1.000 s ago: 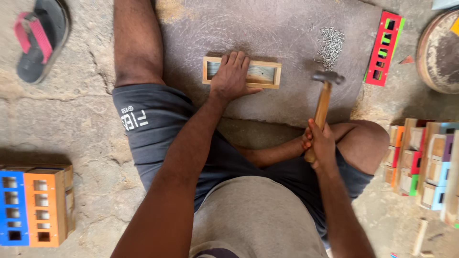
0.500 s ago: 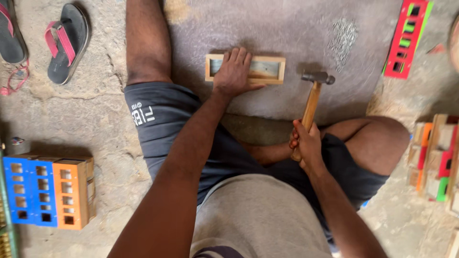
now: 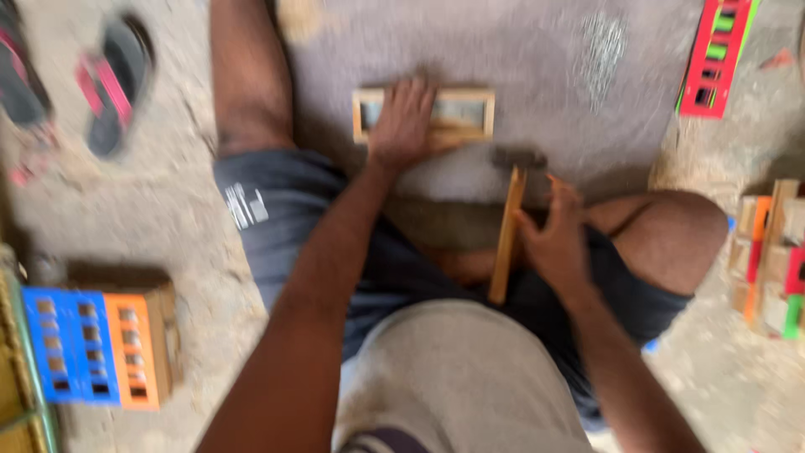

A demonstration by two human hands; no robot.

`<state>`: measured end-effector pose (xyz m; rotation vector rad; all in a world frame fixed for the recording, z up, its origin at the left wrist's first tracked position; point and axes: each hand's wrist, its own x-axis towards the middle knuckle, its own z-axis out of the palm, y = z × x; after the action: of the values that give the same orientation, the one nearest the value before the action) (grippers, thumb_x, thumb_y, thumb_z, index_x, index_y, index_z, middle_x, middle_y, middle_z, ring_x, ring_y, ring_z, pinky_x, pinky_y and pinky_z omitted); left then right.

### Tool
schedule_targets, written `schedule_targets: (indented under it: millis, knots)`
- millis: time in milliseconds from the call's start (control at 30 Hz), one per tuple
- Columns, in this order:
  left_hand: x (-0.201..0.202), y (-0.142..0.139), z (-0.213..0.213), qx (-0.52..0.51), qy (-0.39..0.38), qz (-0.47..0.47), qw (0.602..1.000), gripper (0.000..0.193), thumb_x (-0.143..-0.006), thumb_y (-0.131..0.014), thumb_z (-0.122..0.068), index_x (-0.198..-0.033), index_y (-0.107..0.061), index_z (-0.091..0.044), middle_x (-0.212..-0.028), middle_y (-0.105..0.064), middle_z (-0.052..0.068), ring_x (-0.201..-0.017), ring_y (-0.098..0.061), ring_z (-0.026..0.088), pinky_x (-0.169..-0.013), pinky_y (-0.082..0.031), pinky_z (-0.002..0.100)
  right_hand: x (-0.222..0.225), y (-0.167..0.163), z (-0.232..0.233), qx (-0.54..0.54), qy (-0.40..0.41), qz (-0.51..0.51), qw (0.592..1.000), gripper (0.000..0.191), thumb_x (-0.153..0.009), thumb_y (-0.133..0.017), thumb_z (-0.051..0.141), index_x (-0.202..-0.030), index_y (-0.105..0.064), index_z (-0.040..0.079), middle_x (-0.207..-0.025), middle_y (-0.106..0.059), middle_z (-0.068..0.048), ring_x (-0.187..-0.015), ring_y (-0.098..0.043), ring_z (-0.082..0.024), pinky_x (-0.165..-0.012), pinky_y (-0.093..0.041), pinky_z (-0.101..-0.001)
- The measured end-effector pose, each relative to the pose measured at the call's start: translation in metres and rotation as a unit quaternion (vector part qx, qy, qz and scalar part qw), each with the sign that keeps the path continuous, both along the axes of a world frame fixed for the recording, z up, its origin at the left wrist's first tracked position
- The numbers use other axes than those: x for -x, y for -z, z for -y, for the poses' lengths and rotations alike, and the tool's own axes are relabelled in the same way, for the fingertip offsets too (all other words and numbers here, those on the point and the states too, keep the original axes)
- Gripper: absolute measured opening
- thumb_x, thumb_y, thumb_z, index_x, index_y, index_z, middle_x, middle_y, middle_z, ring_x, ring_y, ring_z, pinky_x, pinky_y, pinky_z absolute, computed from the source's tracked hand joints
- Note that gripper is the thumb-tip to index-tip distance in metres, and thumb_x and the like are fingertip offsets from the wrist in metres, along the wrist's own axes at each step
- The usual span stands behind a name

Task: The person sits on the floor and assembles small wooden frames by placing nails into slots on colored plastic templates and hammering them in. They handle blue, orange, and red templates, repeatedly hammering nails to secure the wooden pieces.

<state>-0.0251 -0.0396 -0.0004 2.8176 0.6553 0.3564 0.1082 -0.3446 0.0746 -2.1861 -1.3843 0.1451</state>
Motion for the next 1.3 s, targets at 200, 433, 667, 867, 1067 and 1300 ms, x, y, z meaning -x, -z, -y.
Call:
schedule_targets:
  millis: [200,433,667,867,1067,1300]
  knots:
    - [0.008,0.000,0.001,-0.008,0.045,0.126,0.991,0.096,-0.083,-0.078,-0.070,-0.138,-0.053,0.006,-0.135,-0.053,0.023,-0.127,-0.051,0.041,-0.115,-0.041,0.055,-0.209,-0.050,-0.018,0.193,0.181,0.194,0.945,0.040,-0.118,-0.059,0.027,-0.090,-0.062,-0.001,-0.077,-0.064,-0.019,-0.070,-0.064,-0.032,-0.068,-0.048,-0.0447]
    - [0.004,0.004,0.006,-0.187,0.052,0.233,0.953,0.096,-0.086,-0.083,-0.070,-0.131,-0.058,0.011,-0.127,-0.061,0.026,-0.117,-0.063,0.045,-0.105,-0.053,0.056,-0.289,-0.007,-0.004,-0.084,0.289,0.146,0.942,0.046,-0.097,-0.088,0.039,-0.116,-0.074,0.000,-0.104,-0.074,-0.023,-0.094,-0.071,-0.040,-0.081,-0.056,-0.0509]
    - [-0.002,-0.015,0.003,0.054,-0.013,-0.015,0.998,0.102,-0.066,-0.078,-0.072,-0.131,-0.057,0.004,-0.128,-0.057,0.022,-0.126,-0.051,0.039,-0.107,-0.039,0.052,-0.272,0.004,-0.043,0.155,0.280,0.103,0.942,0.058,-0.084,-0.072,0.061,-0.119,-0.072,0.015,-0.096,-0.074,-0.020,-0.087,-0.070,-0.043,-0.078,-0.057,-0.0562]
    - [-0.002,-0.029,0.003,0.067,-0.007,-0.064,0.996,0.103,-0.078,-0.067,-0.078,-0.142,-0.050,0.001,-0.140,-0.054,0.017,-0.138,-0.044,0.033,-0.122,-0.030,0.047,-0.271,0.007,-0.040,0.285,0.278,0.144,0.906,0.056,-0.097,-0.066,0.062,-0.114,-0.074,0.009,-0.100,-0.076,-0.022,-0.094,-0.074,-0.041,-0.086,-0.058,-0.0514]
    - [0.000,-0.029,0.004,0.072,-0.005,-0.133,0.988,0.111,-0.079,-0.061,-0.084,-0.149,-0.041,0.000,-0.152,-0.041,0.019,-0.145,-0.033,0.037,-0.123,-0.021,0.049,-0.258,0.001,-0.034,0.264,0.323,0.042,0.908,0.070,-0.086,-0.072,0.065,-0.129,-0.074,0.009,-0.115,-0.076,-0.025,-0.106,-0.073,-0.043,-0.093,-0.057,-0.0485]
    - [0.012,-0.045,-0.015,0.166,0.030,0.039,0.985,0.112,-0.074,-0.070,-0.078,-0.152,-0.043,-0.002,-0.157,-0.038,0.019,-0.148,-0.030,0.038,-0.122,-0.018,0.054,-0.252,-0.014,-0.016,0.208,0.372,0.117,0.897,0.079,-0.084,-0.077,0.068,-0.127,-0.071,0.003,-0.117,-0.072,-0.021,-0.105,-0.071,-0.036,-0.089,-0.056,-0.0445]
